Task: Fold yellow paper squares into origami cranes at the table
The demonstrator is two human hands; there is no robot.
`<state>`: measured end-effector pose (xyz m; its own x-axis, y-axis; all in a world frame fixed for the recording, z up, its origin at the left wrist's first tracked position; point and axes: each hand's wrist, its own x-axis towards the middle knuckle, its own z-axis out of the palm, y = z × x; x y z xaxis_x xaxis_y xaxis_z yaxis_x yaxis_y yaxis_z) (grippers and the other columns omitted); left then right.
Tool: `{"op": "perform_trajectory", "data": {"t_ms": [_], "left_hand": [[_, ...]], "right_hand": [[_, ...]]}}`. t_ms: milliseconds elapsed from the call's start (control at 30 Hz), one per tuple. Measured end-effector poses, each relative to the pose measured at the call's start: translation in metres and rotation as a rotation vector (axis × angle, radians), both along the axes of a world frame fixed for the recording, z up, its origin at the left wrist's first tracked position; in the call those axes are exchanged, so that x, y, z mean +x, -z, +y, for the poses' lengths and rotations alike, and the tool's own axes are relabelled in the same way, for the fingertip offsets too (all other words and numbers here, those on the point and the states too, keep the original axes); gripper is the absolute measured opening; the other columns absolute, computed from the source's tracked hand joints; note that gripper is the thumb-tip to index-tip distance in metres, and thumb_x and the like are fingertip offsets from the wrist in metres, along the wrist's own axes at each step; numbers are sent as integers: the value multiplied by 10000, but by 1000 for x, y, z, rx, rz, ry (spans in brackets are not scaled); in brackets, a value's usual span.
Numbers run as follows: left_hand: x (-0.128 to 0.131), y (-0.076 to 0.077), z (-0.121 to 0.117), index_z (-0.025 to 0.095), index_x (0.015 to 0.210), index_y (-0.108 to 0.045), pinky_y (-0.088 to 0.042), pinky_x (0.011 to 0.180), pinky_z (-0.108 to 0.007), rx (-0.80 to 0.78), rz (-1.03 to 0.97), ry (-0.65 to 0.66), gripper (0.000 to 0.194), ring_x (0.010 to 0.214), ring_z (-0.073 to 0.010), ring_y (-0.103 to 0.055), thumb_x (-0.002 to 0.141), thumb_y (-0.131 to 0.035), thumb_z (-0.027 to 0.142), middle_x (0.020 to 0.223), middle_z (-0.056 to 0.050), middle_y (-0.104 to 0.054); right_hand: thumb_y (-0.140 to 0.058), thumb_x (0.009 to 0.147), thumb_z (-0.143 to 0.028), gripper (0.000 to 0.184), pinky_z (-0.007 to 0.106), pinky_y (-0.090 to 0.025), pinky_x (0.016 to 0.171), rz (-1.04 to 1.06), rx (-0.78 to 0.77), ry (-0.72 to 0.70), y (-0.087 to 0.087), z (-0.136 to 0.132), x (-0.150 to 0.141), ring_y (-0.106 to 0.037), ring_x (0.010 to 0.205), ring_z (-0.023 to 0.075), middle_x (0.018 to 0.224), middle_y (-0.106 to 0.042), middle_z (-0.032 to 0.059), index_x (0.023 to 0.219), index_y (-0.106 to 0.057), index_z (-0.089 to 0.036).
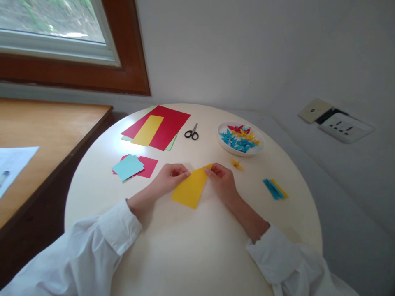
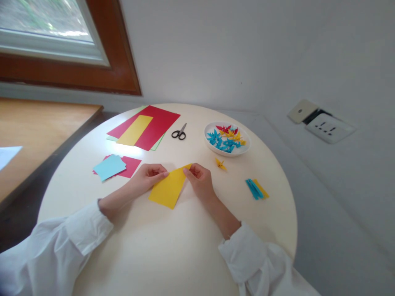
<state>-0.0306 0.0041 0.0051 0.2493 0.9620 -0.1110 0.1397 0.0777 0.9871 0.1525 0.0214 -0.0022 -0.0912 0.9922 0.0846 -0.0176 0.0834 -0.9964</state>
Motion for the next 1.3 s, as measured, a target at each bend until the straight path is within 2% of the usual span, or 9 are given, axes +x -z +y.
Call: {"op": "perform_trajectory", "data": {"t_ms": [333, 600, 800, 1033, 1300], "left_hand": [[0, 2, 2, 142, 683, -571, -400, 493, -211, -43, -117, -127, 281, 545, -114, -564, 716, -613, 418, 615, -1, -602], [1, -4, -2, 141, 749, -608, -412, 511, -222, -23, 31, 27, 335, 605, -134, -579, 741, -565, 473, 699, -28, -629], [2, -5, -3, 140, 709, -599, -410, 496, -225, -15, 70, 16, 326, 585, -133, -570, 728, -572, 464, 670, -26, -618], [3, -8, -4, 143, 656, -593, -370, 452, -205, 24, 114, 77, 318, 532, -104, -520, 734, -566, 451, 611, -6, -576], [4, -4, -3, 132, 780, -637, -459, 573, -253, 47, 71, 129, 308, 681, -167, -613, 746, -572, 432, 770, -59, -659]], "right_hand": [[-660, 597, -292, 207, 222, -350, 524, 123, -38, 52, -4, 1, 1, -406, 509, 78, 502, -464, -60, 508, -508, -183], [-666, 606, -307, 187, 223, -363, 527, 78, -27, 37, -4, -2, 1, -434, 525, 85, 525, -511, -46, 541, -550, -176], [-683, 604, -372, 214, 260, -423, 575, 23, -33, -44, -3, -2, 0, -511, 597, 125, 623, -588, -6, 635, -599, -177], [-701, 593, -355, 222, 248, -396, 533, -34, -14, -103, -2, -3, -1, -482, 560, 110, 585, -534, -17, 583, -583, -167], [-712, 587, -307, 175, 251, -391, 555, -63, 8, -187, -1, -5, -2, -504, 598, 119, 623, -566, -9, 596, -606, -168]]}}
